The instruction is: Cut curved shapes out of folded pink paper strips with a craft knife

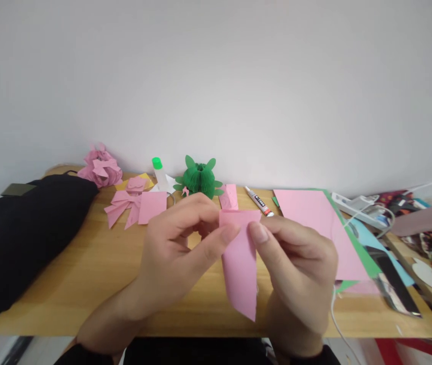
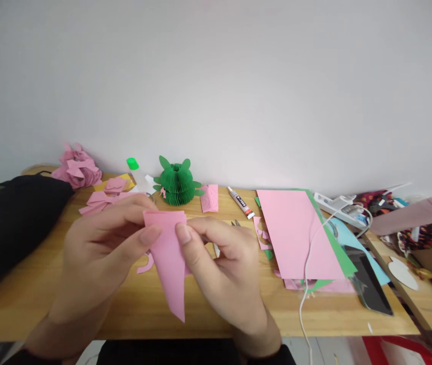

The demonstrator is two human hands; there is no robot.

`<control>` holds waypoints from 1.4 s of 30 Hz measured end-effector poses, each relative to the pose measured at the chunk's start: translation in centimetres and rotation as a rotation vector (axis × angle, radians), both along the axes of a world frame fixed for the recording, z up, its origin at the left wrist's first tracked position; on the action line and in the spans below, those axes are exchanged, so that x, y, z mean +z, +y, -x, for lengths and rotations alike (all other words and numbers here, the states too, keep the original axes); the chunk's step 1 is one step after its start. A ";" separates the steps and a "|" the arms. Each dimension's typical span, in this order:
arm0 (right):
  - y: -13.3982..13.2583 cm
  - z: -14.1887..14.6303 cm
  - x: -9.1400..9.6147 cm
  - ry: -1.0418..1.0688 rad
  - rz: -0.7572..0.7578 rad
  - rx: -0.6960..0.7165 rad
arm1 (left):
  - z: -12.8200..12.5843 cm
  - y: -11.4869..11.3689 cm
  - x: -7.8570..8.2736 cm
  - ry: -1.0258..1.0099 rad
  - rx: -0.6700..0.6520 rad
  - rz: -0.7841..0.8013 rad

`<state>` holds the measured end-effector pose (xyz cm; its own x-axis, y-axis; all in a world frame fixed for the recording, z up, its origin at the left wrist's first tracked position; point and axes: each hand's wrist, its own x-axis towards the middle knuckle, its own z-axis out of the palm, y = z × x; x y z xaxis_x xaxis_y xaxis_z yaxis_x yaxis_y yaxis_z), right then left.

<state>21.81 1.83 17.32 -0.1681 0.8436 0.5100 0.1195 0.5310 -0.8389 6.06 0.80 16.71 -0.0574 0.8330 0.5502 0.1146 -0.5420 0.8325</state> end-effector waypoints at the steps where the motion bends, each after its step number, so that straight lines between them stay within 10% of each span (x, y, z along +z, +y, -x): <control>1: 0.0 0.0 0.0 0.001 -0.012 0.007 | 0.0 0.0 0.1 0.004 -0.002 -0.002; 42: -0.4 -0.3 -0.2 0.066 -0.030 -0.091 | 0.0 -0.4 0.4 0.017 -0.044 0.062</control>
